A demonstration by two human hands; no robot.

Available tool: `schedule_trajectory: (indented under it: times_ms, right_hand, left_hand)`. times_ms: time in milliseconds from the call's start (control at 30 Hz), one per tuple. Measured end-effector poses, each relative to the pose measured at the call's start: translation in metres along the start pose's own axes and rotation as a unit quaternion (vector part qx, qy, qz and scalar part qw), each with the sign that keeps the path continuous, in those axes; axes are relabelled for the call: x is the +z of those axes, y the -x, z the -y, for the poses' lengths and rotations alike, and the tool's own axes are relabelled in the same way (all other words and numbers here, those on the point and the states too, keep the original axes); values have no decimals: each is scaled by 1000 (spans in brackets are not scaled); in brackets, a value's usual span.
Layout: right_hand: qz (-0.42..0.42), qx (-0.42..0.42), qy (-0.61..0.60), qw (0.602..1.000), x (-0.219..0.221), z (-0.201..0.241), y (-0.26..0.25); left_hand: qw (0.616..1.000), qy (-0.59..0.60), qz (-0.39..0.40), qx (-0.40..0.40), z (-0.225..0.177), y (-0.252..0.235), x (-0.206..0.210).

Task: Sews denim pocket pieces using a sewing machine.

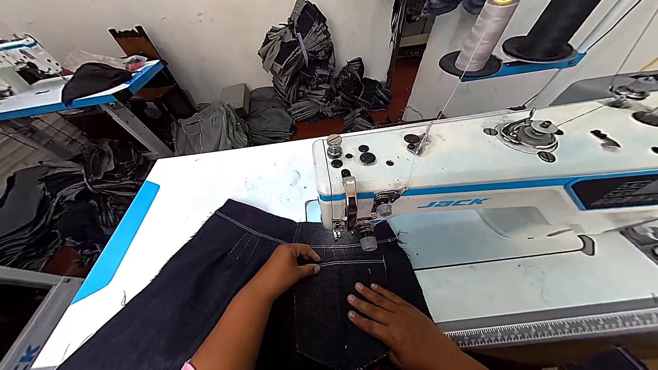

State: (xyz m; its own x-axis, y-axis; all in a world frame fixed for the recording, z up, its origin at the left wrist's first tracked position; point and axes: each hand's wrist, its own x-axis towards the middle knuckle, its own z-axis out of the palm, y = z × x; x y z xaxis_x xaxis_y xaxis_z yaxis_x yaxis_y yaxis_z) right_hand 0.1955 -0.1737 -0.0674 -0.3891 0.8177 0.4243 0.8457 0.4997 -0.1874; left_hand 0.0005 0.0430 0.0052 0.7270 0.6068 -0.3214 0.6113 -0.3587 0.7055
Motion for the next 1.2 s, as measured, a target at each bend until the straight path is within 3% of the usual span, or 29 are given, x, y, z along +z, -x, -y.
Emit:
schedule_trajectory:
  times_ms: [133,167,233,267,367,467,533,567,633,733,800,900,1200]
  right_hand:
    - [31,41,-56,997,-6,4,-5]
    - [42,55,-76,995,-9,6,-7]
    - [35,68,-88,993,-11,10,-12]
    - [18,69,-79,994,-10,12,-13]
    - [8,63,-90,994,-10,11,-10]
    - [-6,113,-242,964,-20,4,-7]
    - [-52,232,-332,913,-27,0,-6]
    - [-87,297,-303,901,-27,-1,-8]
    - [-80,352,-151,920,-20,-2,-12]
    - [-39,334,-45,941,-14,-4,-20]
    - [-7,327,-66,943,-13,-13,-34]
    - [51,326,-114,937,-13,-29,-64]
    - [78,334,-149,927,-10,-45,-95]
  left_hand:
    - [987,-152,-18,-45,-28,8,5]
    - [975,-212,-63,-17,-38,16,19]
    - [935,-268,-174,151,-45,31,68]
    - [924,-243,-188,227,-40,32,92]
    - [936,-194,-104,274,-22,31,111]
    - [938,-238,-39,248,-23,30,98]
    - [940,-274,-15,205,-31,31,94]
    - [944,-285,24,165,-39,32,92]
    - [944,-293,62,134,-45,32,90]
    - [946,-285,63,142,-40,31,85]
    - [945,-294,48,138,-34,28,77]
    - [947,-307,62,69,-28,23,60]
    - [951,-304,48,27,-23,15,44]
